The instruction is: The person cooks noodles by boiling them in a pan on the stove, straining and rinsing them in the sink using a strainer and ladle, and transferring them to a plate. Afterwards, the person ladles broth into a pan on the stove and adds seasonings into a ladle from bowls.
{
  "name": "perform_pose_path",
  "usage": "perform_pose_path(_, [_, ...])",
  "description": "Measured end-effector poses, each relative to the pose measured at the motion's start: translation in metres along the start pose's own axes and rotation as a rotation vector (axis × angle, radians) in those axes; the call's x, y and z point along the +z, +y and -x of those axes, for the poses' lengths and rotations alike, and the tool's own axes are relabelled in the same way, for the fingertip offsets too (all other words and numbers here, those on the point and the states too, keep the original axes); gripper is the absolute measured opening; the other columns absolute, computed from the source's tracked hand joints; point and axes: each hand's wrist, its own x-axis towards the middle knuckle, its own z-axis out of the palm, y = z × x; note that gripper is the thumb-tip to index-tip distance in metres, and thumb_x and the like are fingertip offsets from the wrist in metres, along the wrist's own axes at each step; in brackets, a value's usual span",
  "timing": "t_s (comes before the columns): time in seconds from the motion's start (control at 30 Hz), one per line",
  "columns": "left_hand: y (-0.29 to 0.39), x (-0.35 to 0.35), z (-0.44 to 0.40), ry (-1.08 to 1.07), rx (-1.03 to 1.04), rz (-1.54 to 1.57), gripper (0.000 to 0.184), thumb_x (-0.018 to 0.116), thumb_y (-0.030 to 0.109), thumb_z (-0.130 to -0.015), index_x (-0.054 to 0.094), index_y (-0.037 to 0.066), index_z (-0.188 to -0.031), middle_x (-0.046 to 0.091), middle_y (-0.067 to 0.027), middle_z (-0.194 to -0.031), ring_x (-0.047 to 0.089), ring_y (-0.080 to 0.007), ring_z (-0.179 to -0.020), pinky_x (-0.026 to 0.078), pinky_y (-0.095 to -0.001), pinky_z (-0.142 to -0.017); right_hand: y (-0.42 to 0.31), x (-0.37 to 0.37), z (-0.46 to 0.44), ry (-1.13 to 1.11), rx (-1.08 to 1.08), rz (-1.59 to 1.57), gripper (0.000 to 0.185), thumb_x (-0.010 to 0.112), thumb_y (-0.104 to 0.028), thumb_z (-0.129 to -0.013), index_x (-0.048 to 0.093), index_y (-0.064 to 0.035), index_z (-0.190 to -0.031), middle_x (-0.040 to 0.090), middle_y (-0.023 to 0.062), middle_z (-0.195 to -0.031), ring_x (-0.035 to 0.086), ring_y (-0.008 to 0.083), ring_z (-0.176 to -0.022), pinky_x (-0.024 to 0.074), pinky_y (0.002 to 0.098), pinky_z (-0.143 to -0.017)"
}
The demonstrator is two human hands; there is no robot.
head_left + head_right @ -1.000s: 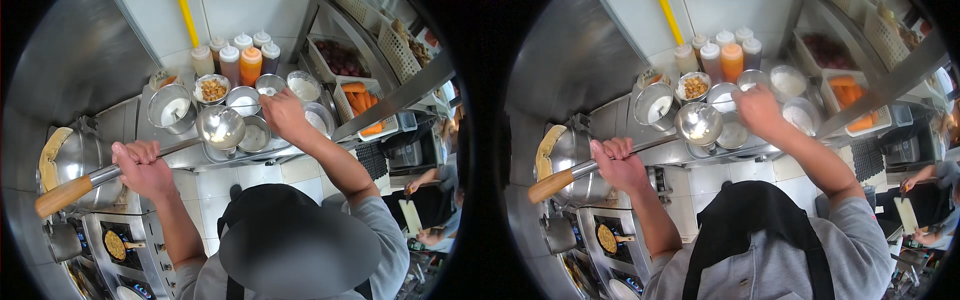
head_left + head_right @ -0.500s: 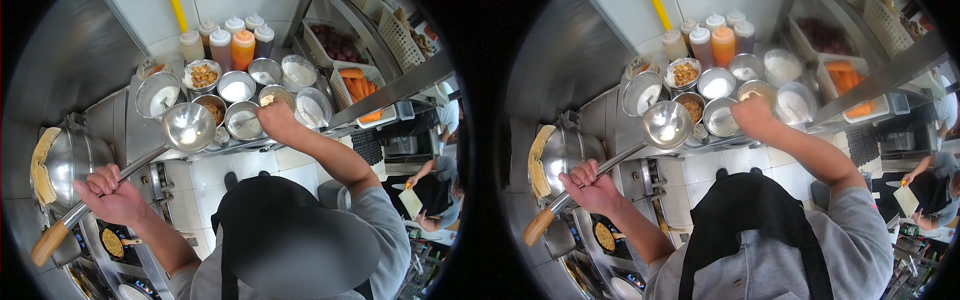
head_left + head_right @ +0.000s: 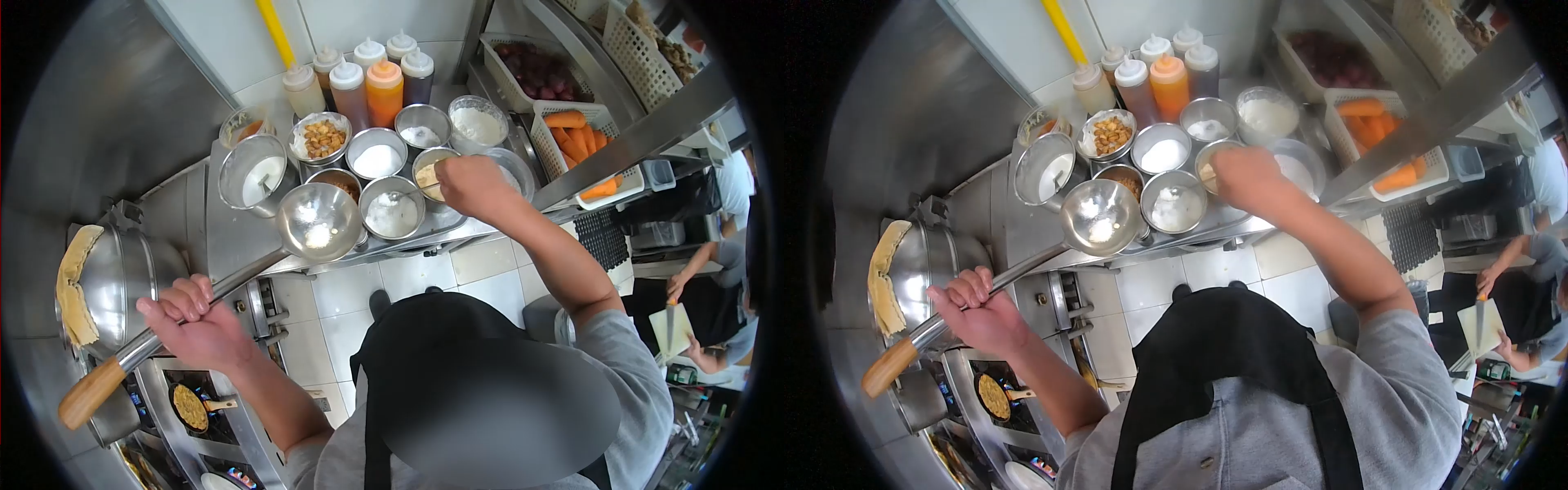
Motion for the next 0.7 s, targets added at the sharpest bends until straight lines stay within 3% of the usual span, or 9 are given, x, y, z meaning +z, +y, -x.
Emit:
perform_pose_path(0.13, [-0.007, 0.008, 0.003, -0.035, -0.026, 0.029, 0.041, 0.040, 0.029, -0.104, 0.034, 0.014, -0.066, 0.032, 0.0020, -0.053, 0.029, -0.0101, -0.050, 0.030, -0.0277, -0.055, -0.018, -0.037, 0.000, 0.050, 0.065, -0.011, 0.007, 0.058, -0.010, -0.078, 0.060, -0.0050, -0.073, 0.061, 0.0174, -0.065, 0.062, 0.0367, -0.068, 0.0480, 0.0468, -0.063])
perform_pose_path(0.23, [-0.012, 0.023, 0.009, 0.026, -0.054, -0.029, 0.049, 0.039, 0.035, -0.104, 0.032, 0.014, -0.060, 0.028, 0.0026, -0.052, 0.029, -0.0093, -0.048, 0.028, -0.0261, -0.052, -0.033, -0.050, 0.006, 0.259, -0.152, 0.023, 0.003, 0.059, -0.007, -0.077, 0.057, -0.0062, -0.076, 0.058, 0.0124, -0.060, 0.058, 0.0316, -0.059, 0.0434, 0.0407, -0.064])
perform_pose_path(0.33, [-0.010, 0.028, 0.011, 0.042, -0.056, -0.026, 0.049, 0.038, 0.035, -0.104, 0.032, 0.014, -0.060, 0.028, 0.0027, -0.052, 0.029, -0.0092, -0.049, 0.028, -0.0258, -0.052, -0.030, -0.058, 0.011, 0.329, -0.157, 0.098, 0.004, 0.060, -0.006, -0.076, 0.057, -0.0062, -0.078, 0.059, 0.0106, -0.060, 0.060, 0.0293, -0.060, 0.0430, 0.0402, -0.064])
perform_pose_path(0.4, [-0.004, 0.028, 0.010, 0.039, -0.033, -0.008, 0.046, 0.038, 0.032, -0.104, 0.033, 0.014, -0.063, 0.029, 0.0027, -0.052, 0.029, -0.0091, -0.049, 0.028, -0.0259, -0.052, -0.019, -0.044, 0.014, 0.297, -0.151, 0.172, 0.005, 0.058, -0.005, -0.076, 0.057, -0.0056, -0.080, 0.060, 0.0098, -0.059, 0.061, 0.0277, -0.059, 0.0437, 0.0402, -0.064])
perform_pose_path(0.5, [0.007, 0.017, 0.003, 0.058, 0.000, 0.025, 0.042, 0.039, 0.029, -0.105, 0.034, 0.014, -0.065, 0.030, 0.0028, -0.053, 0.028, -0.0090, -0.049, 0.028, -0.0257, -0.052, -0.011, -0.005, 0.015, 0.027, -0.117, 0.282, 0.010, 0.062, -0.008, -0.070, 0.063, -0.0076, -0.080, 0.065, 0.0112, -0.065, 0.065, 0.0269, -0.062, 0.0456, 0.0381, -0.069])
perform_pose_path(0.63, [0.021, -0.010, -0.026, 0.066, 0.049, 0.049, 0.043, 0.040, 0.030, -0.104, 0.033, 0.015, -0.065, 0.030, 0.0030, -0.052, 0.029, -0.0090, -0.049, 0.028, -0.0252, -0.051, -0.015, 0.025, 0.009, -0.024, -0.082, 0.270, 0.008, 0.063, -0.009, -0.070, 0.064, -0.0091, -0.078, 0.066, 0.0088, -0.064, 0.068, 0.0247, -0.064, 0.0482, 0.0353, -0.064])
perform_pose_path(0.7, [0.014, -0.033, -0.053, -0.096, -0.024, 0.157, 0.044, 0.043, 0.032, -0.103, 0.033, 0.014, -0.064, 0.031, 0.0015, -0.052, 0.030, -0.0095, -0.049, 0.030, -0.0255, -0.051, -0.017, 0.029, 0.010, 0.031, -0.053, 0.233, 0.007, 0.060, -0.010, -0.070, 0.063, -0.0068, -0.075, 0.063, 0.0129, -0.060, 0.064, 0.0288, -0.057, 0.0493, 0.0393, -0.061])
